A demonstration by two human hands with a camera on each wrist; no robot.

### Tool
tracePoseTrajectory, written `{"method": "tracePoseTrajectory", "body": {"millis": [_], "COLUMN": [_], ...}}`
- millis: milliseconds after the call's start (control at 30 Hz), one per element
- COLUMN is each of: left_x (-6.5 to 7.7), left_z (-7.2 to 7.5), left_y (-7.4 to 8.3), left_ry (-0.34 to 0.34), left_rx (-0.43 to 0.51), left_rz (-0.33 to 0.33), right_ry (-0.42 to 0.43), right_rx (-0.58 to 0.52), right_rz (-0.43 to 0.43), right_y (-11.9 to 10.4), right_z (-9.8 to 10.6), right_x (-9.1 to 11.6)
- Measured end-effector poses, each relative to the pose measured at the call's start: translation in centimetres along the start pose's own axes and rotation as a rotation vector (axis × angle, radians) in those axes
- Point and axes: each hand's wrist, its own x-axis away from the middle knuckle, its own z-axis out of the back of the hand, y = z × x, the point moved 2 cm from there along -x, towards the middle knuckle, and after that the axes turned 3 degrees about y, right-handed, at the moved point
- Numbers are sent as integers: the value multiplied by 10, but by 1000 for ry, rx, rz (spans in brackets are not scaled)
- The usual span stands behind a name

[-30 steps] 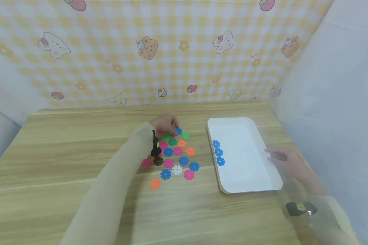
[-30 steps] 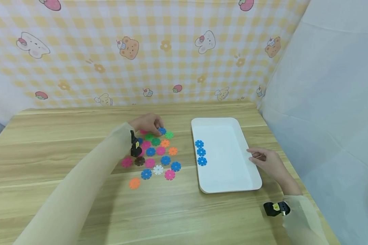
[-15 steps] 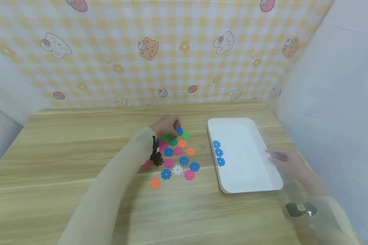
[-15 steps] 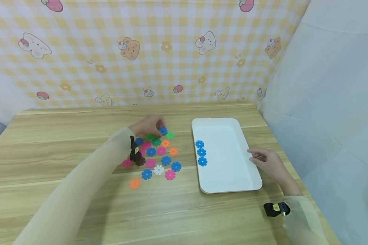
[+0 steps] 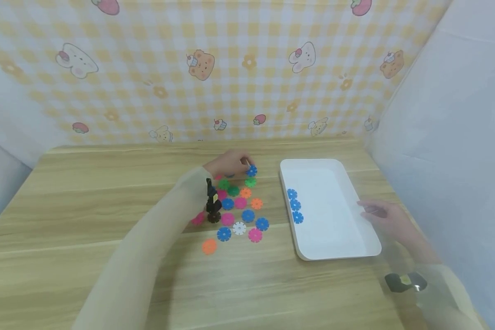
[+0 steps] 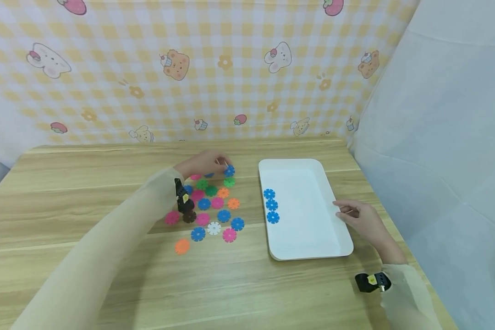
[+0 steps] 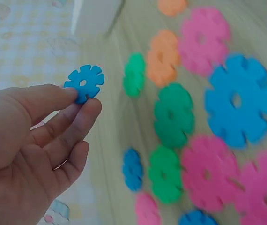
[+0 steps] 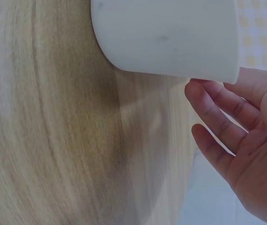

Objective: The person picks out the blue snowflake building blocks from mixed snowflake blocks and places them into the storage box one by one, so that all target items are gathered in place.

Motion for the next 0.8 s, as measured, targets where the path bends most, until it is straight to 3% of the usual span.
{"method": "tracePoseTrajectory", "body": {"millis": [300, 600, 800], "left_x": [-21, -49, -64], "left_z": [-10, -28, -42], "left_y": [40, 62, 71], "left_ry": [-3, -25, -33], "left_rx": [9, 83, 99], "left_rz": [-105, -149, -135], "right_ry": [4, 12, 6], "right_rx": [6, 7, 3], "right_rz": [-9, 14, 6], "right_y": [0, -1, -2], "right_z": [1, 2, 0], "right_x": [0, 0, 0]}}
